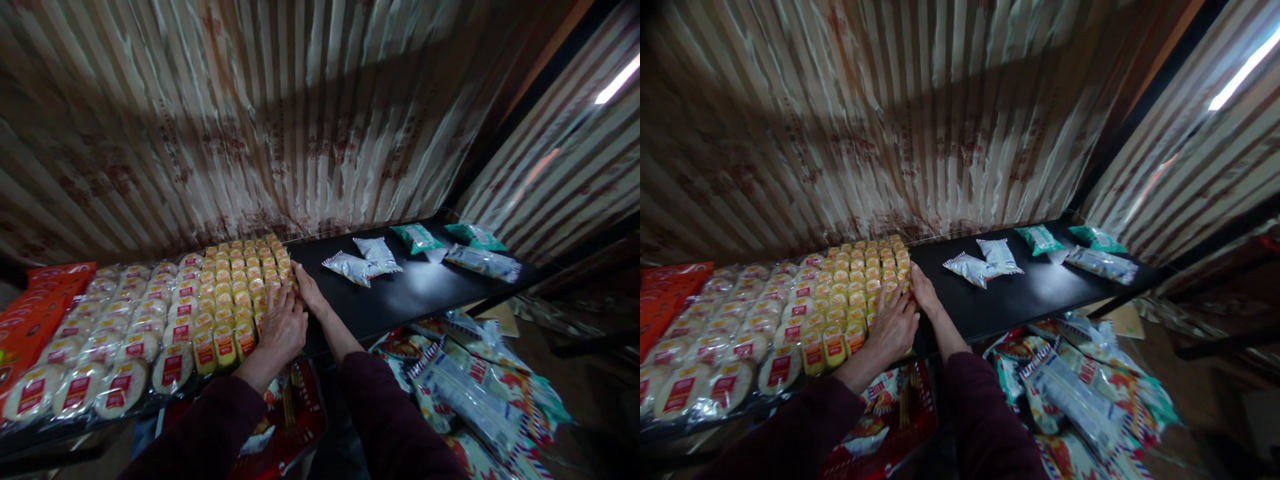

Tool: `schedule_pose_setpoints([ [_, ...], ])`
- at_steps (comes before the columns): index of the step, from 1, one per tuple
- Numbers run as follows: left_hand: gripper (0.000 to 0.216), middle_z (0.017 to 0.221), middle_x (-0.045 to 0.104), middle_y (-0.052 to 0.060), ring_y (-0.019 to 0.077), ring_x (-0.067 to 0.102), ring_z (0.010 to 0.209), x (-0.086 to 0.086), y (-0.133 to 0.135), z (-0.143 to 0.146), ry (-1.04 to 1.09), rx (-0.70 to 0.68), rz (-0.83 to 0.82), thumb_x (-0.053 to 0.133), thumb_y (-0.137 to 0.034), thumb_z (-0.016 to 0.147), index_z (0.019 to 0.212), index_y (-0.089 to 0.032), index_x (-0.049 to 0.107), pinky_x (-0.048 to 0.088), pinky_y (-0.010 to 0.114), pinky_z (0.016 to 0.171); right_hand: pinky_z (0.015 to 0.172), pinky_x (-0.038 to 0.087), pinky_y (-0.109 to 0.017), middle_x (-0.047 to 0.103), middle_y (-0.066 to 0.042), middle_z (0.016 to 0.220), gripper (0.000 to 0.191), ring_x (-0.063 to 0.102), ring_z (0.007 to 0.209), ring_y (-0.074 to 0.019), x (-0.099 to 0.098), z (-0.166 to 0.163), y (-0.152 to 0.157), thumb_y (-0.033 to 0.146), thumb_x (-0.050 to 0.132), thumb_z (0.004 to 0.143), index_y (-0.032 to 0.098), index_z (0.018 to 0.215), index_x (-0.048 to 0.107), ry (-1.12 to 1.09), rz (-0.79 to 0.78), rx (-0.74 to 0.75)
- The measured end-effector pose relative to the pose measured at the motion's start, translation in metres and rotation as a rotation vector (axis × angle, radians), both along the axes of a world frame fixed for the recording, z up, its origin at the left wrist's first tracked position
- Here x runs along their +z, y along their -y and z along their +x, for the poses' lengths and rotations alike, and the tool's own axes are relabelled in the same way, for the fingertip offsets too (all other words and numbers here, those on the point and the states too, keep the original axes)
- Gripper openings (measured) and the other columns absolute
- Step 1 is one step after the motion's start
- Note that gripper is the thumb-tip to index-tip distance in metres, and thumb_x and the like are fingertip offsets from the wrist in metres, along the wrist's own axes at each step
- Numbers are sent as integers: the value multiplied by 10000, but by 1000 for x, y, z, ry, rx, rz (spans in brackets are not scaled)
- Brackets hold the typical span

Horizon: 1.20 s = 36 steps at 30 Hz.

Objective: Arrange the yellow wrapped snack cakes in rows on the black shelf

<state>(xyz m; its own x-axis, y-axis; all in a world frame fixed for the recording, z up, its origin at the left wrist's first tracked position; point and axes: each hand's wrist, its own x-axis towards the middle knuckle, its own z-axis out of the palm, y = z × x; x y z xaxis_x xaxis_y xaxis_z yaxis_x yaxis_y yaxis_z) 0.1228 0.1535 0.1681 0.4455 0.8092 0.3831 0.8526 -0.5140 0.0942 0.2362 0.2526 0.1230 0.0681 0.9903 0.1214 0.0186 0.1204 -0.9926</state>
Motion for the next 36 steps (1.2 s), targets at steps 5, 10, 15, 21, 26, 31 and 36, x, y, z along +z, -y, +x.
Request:
schedule_pose_setpoints([
  [5,355,1266,606,164,312,412,1327,-1,-2,-2,-3,-13,-4,391,-269,920,1092,-99,650,171,584,1149,1141,300,-418,597,-44,1321,605,492,1291,-220,-1,0,3,681,413,847,249,1203,644,36,17,-31],
  [10,348,1269,608,159,304,423,1323,-1,-6,-3,2,-18,-11,402,-258,916,1104,-95,645,171,573,1158,1154,279,-405,554,-32,1370,659,456,1321,-220,-8,3,3,711,406,829,251,1257,604,34,-17,-23],
  [15,328,1288,593,156,300,343,1377,-1,-5,-6,-1,-41,3,403,-261,916,1043,-105,662,134,564,1171,1164,258,-392,506,-53,1415,734,414,1351,-220,-17,4,16,732,337,839,227,1336,530,-48,-7,-99],
  [21,349,1312,574,166,311,327,1384,1,7,-7,1,-62,19,424,-281,909,1099,-98,652,154,566,1161,1156,279,-393,509,-80,1411,739,427,1340,-227,-19,1,41,716,341,850,188,1327,536,-71,-15,-148],
  [26,345,1271,601,162,326,369,1355,-1,9,-7,-37,-61,35,424,-243,893,1112,-107,655,175,574,1148,1148,296,-393,520,-94,1399,752,438,1332,-231,-16,-6,46,714,319,855,167,1320,541,-89,-33,-187],
  [31,326,1262,603,175,356,400,1327,-3,1,-8,-93,-49,-5,443,-208,860,1062,-89,670,170,584,1143,1150,292,-383,520,-106,1397,756,448,1325,-229,-14,-9,51,703,300,865,151,1322,538,-76,-47,-186],
  [36,319,1277,589,190,325,387,1344,-2,-2,-8,-84,-60,-25,429,-173,856,1046,-90,671,189,561,1148,1154,287,-374,523,-74,1398,725,445,1328,-222,-13,-10,52,697,313,866,176,1309,555,-51,-45,-172],
])
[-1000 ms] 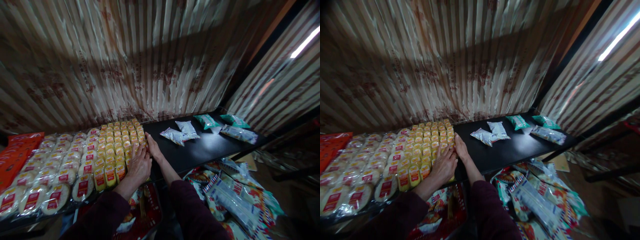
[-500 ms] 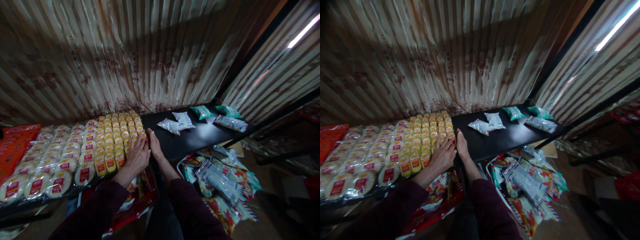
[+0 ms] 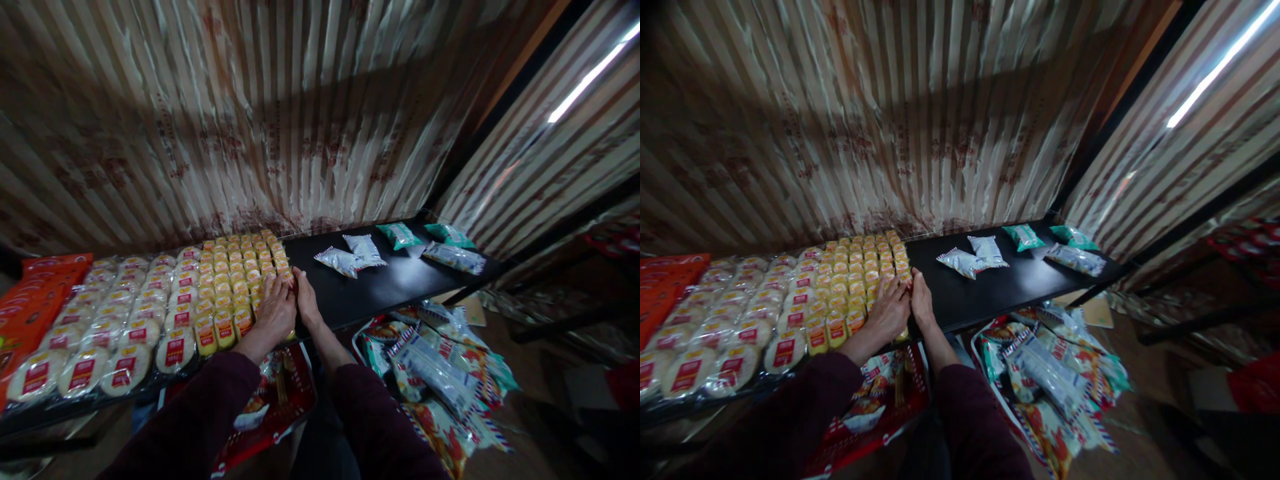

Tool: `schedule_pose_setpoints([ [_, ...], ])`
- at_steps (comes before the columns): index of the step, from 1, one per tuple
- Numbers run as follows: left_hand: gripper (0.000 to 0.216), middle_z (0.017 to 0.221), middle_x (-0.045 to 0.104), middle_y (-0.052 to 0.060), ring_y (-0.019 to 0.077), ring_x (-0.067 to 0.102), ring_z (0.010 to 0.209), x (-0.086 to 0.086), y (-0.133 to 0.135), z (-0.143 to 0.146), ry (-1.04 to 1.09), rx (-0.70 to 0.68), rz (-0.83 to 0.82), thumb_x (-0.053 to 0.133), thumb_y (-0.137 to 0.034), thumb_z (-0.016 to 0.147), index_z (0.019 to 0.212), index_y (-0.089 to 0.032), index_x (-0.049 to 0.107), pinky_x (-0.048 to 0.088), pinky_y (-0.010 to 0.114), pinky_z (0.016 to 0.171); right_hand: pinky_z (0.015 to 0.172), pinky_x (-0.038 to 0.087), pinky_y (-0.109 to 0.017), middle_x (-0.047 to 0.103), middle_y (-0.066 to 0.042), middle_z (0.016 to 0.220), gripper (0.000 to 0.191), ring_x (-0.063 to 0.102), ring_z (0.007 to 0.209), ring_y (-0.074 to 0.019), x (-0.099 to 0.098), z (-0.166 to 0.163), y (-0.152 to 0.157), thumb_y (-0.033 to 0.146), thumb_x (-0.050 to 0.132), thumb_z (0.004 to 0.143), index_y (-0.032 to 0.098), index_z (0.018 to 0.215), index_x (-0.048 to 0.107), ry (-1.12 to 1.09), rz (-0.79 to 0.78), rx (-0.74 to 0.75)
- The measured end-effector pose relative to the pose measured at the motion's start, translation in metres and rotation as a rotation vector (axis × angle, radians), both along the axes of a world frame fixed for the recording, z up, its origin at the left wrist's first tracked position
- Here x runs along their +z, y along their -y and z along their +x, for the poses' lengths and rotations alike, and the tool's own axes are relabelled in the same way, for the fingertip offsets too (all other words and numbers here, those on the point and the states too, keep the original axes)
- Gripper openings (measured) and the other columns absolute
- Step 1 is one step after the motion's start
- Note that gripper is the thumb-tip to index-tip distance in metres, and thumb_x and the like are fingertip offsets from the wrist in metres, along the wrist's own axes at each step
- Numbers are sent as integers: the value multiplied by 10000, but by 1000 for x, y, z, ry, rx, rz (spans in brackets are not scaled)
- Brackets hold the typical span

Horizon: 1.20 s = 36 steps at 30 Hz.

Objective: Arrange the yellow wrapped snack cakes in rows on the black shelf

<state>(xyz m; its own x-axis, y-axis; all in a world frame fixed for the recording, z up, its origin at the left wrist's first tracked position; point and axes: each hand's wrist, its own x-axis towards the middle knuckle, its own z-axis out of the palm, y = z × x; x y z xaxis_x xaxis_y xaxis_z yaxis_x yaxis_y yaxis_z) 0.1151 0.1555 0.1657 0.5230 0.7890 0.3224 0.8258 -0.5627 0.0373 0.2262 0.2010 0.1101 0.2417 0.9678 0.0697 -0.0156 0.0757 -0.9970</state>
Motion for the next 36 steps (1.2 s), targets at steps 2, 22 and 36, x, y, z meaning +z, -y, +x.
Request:
schedule_pose_setpoints([
  [2,324,1294,578,187,321,365,1359,1,0,0,14,4,8,423,-176,861,1052,-94,671,199,555,1148,1154,286,-370,512,-74,1408,733,443,1330,-222,1,1,-3,701,311,864,175,1316,549,6,-3,9],
  [22,335,1338,543,178,321,278,1406,6,-6,-3,2,13,-28,407,-205,885,1076,-96,661,121,567,1174,1174,236,-358,447,-48,1462,731,381,1371,-197,-1,-1,-25,703,333,859,208,1377,479,-23,-17,104],
  [36,324,1344,545,144,263,273,1414,6,68,7,192,-198,-77,379,-175,901,1100,-95,623,288,446,1153,940,473,-408,664,-129,1149,554,629,1052,-228,19,11,61,578,330,891,159,1128,603,-74,90,-292],
])
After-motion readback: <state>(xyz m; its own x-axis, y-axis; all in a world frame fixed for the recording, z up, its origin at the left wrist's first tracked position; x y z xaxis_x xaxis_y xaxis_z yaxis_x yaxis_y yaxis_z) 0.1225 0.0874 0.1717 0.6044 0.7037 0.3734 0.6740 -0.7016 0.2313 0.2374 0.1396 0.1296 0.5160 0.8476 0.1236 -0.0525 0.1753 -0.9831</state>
